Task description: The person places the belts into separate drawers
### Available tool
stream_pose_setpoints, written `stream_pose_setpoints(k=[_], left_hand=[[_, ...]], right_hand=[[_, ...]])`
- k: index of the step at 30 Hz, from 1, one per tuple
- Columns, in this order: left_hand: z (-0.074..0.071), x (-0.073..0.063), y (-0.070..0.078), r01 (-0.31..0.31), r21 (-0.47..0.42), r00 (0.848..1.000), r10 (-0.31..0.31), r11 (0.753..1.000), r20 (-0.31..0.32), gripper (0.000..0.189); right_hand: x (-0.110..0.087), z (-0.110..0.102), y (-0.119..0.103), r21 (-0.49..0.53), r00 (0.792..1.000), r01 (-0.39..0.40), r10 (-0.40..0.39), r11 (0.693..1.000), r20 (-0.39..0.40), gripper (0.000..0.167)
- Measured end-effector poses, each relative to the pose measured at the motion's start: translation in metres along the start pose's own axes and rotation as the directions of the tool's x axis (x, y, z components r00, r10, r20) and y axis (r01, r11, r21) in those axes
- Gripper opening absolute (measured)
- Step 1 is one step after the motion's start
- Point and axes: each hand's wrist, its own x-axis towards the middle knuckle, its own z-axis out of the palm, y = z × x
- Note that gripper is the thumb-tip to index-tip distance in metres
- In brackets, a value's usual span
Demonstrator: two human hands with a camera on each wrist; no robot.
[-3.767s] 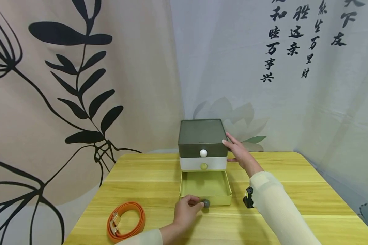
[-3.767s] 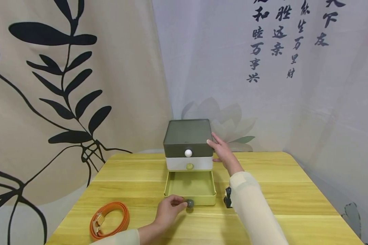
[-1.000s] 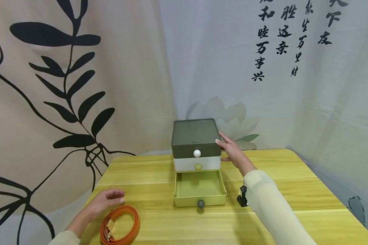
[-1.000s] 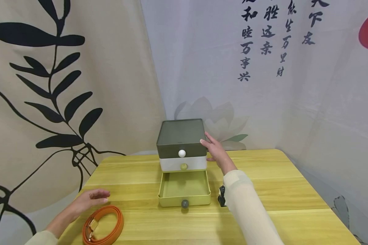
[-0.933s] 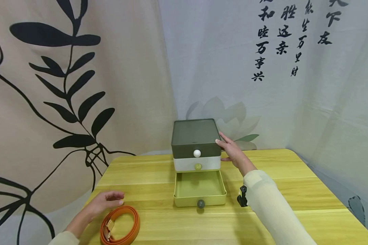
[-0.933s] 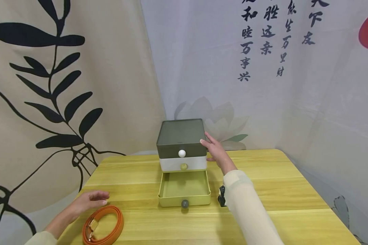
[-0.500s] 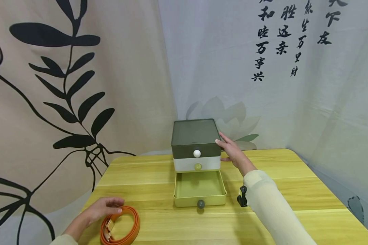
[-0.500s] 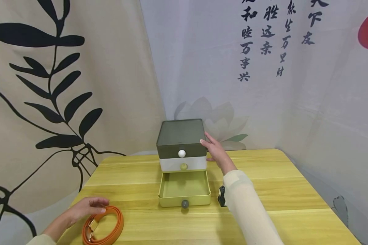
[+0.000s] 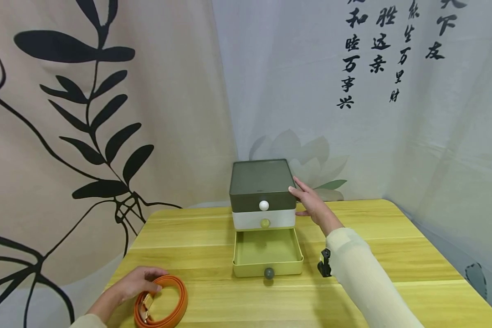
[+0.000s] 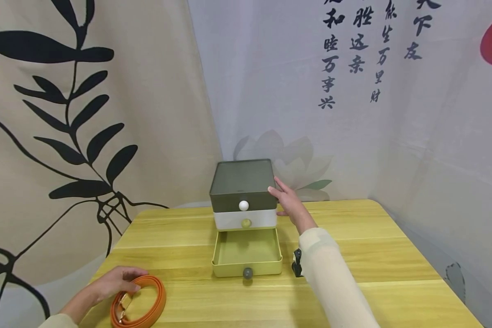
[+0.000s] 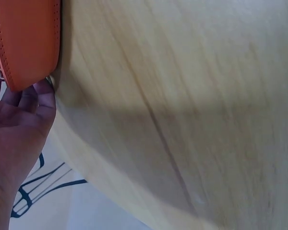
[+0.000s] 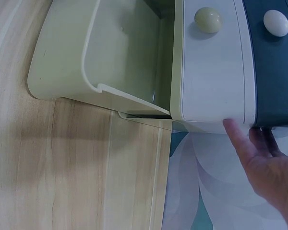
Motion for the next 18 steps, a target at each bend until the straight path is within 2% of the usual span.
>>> stream_pose_setpoints(k=[11,18], left_hand=[[0.0024,0.001,0.0024,0.045,0.039,0.997,-0.042,0.998,-0.069,0.039],[0.0054,0.003,0.0094,0.012,0.04,0.996,-0.009,0.999,-0.088,0.039]], right_hand=[[0.0029,-0.0001,0.0013,0.005,1.0,0.002,-0.002,1.0,0.008,0.066],[0.0014,-0.0001,0.0004,0.005,1.0,-0.002,0.002,1.0,0.006,0.066]])
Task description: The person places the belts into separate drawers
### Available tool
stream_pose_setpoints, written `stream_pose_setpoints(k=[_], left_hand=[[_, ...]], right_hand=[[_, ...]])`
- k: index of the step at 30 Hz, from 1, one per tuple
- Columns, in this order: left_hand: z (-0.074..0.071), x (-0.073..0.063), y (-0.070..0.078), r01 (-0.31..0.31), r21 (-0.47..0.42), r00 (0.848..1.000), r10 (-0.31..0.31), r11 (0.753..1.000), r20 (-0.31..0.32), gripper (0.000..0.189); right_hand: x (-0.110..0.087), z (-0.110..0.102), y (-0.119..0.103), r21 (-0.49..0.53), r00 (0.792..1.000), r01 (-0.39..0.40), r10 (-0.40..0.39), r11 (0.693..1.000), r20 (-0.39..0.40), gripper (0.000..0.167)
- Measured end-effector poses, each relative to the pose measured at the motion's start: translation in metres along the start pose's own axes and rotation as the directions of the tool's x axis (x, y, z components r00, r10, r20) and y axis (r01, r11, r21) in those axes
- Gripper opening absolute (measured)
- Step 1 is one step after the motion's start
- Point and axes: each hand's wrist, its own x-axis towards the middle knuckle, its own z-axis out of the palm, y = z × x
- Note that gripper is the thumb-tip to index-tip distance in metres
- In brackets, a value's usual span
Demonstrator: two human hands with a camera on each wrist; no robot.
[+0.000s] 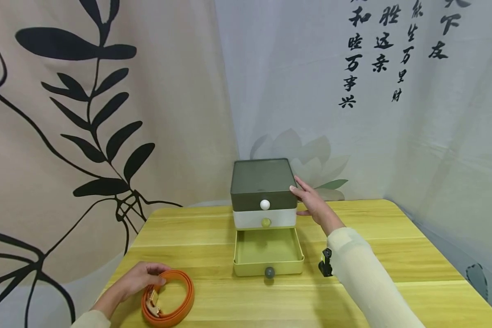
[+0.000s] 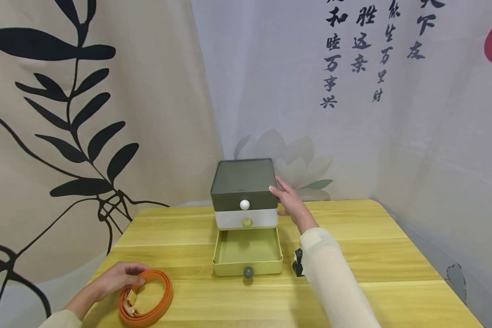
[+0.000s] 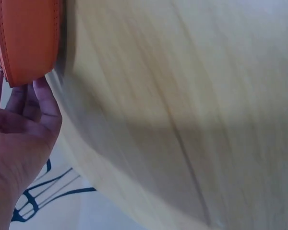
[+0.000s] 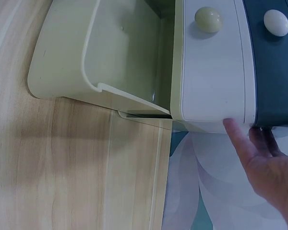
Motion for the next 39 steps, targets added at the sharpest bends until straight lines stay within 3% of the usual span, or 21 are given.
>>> stream_pose_setpoints(k=[6,11,16,21,33,39], left_hand=[[0.005,0.004,0.01,0.008,0.019,0.996,-0.006,1.0,-0.085,0.042],[0.013,0.008,0.021,0.052,-0.044,0.986,-0.058,0.998,-0.156,0.046],[0.023,0.017,0.033,0.07,-0.113,0.959,-0.098,0.991,-0.267,0.045],[0.033,0.024,0.045,0.048,-0.175,0.927,-0.11,0.983,-0.359,0.046],[0.047,0.036,0.078,-0.005,-0.276,0.886,-0.124,0.961,-0.447,0.044],[0.051,0.041,0.092,-0.01,-0.299,0.881,-0.133,0.954,-0.454,0.044]], right_hand=[[-0.001,0.0,-0.001,-0.009,1.0,0.005,-0.005,1.0,0.005,0.067],[-0.002,0.0,-0.001,-0.002,1.0,0.001,-0.001,1.0,0.005,0.066],[-0.002,0.0,-0.003,0.004,1.0,0.001,-0.001,1.0,0.003,0.066],[-0.002,-0.001,-0.002,-0.001,1.0,0.005,-0.005,1.0,0.006,0.066],[-0.001,0.0,0.0,0.004,1.0,-0.001,0.0,1.0,0.011,0.068],[0.0,0.0,-0.001,0.002,1.0,0.001,-0.001,1.0,0.012,0.068]])
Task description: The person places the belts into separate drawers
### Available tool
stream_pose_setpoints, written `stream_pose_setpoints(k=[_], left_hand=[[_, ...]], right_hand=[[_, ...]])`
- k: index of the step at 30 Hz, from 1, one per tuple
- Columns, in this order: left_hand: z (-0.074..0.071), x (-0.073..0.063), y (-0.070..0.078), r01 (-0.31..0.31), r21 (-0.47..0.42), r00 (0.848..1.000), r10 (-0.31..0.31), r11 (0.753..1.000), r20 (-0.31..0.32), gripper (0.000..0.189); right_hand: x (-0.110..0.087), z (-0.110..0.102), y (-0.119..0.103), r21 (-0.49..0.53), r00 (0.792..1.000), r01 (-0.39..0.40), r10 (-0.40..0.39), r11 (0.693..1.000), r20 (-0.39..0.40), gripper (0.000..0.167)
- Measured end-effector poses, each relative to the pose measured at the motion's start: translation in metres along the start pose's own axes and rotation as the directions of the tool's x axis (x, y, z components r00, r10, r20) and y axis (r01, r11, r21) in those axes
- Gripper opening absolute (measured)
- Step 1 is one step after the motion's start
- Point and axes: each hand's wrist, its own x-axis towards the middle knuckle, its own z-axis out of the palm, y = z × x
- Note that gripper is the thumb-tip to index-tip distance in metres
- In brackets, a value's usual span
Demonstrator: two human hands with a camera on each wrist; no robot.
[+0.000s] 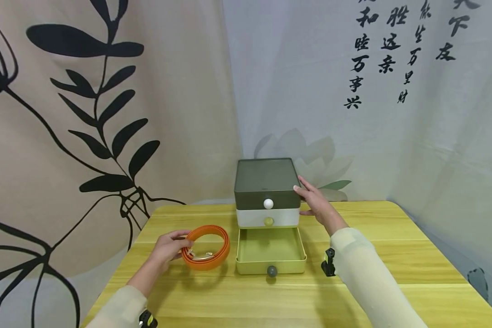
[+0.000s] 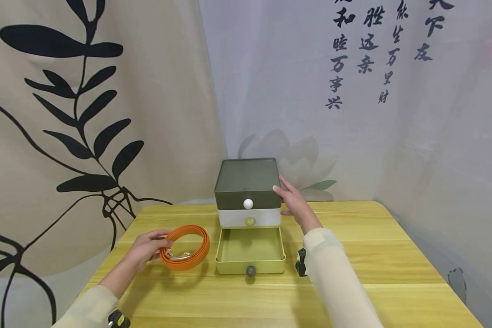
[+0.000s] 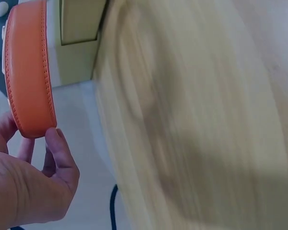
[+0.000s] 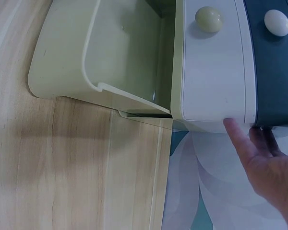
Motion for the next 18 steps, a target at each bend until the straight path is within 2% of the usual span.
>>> stream_pose_setpoints(k=[4,11,18], left_hand=[[0.006,-0.001,0.007,0.011,-0.012,1.0,-0.011,1.0,-0.003,0.045],[0.018,-0.004,0.017,-0.006,-0.028,1.0,0.006,1.0,-0.007,0.044],[0.037,-0.005,0.025,-0.003,-0.044,1.0,0.002,0.999,-0.012,0.043]], right_hand=[[0.0,-0.001,0.001,-0.01,1.0,-0.002,0.002,1.0,-0.001,0.068],[0.0,0.0,0.001,-0.012,1.0,0.001,-0.001,1.0,0.0,0.068],[-0.001,0.001,0.0,-0.016,1.0,0.008,-0.008,1.0,0.009,0.067]])
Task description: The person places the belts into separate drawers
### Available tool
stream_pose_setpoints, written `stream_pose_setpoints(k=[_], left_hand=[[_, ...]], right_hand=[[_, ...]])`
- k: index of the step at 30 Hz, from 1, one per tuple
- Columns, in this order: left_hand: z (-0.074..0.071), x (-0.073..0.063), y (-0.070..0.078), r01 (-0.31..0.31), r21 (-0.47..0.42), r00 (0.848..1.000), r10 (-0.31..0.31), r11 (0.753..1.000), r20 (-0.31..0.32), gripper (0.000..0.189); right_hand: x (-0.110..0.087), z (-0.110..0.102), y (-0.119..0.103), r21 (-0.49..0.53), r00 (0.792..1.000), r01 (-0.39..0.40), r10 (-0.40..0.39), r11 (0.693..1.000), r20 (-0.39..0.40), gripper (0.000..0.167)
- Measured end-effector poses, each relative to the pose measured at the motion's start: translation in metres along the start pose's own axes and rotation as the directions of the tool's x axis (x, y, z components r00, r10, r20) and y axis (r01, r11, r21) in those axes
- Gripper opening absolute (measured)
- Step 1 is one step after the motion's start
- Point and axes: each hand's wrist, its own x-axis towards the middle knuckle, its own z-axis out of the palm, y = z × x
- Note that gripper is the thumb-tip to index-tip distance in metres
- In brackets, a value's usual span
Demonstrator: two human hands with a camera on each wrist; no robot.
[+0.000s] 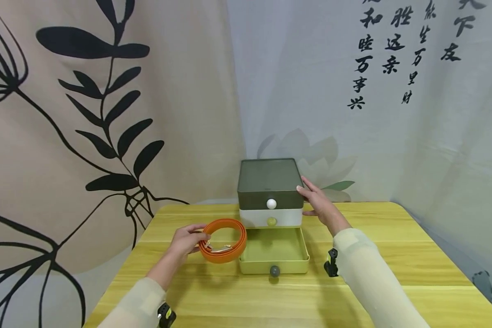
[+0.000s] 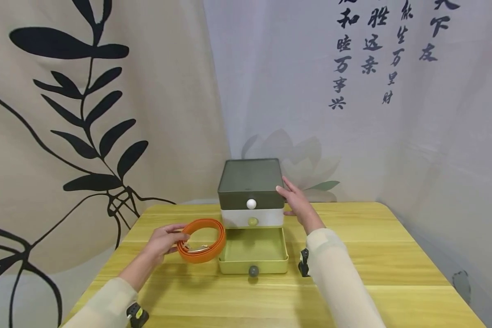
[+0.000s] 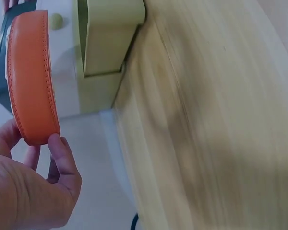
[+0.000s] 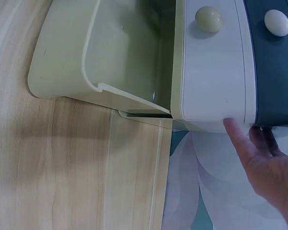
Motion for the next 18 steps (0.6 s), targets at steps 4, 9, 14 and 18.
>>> stream_pose_setpoints(k=[4,9,14,18], left_hand=[[0.017,0.001,0.002,0.002,-0.015,1.0,-0.002,1.0,0.012,0.04],[0.041,0.0,0.003,-0.001,-0.022,0.999,0.002,1.0,0.036,0.037],[0.062,0.001,0.004,-0.013,-0.014,0.998,0.014,1.0,0.06,0.037],[0.074,0.001,0.006,-0.02,-0.008,0.997,0.02,1.0,0.071,0.037]], right_hand=[[-0.001,0.0,0.0,0.0,1.0,0.004,-0.004,1.0,0.001,0.067],[-0.001,0.0,0.0,0.014,1.0,-0.005,0.005,1.0,-0.004,0.066],[-0.001,0.001,-0.001,0.02,1.0,-0.01,0.01,1.0,-0.006,0.066],[-0.002,0.001,-0.002,0.017,1.0,-0.013,0.013,1.0,-0.007,0.066]])
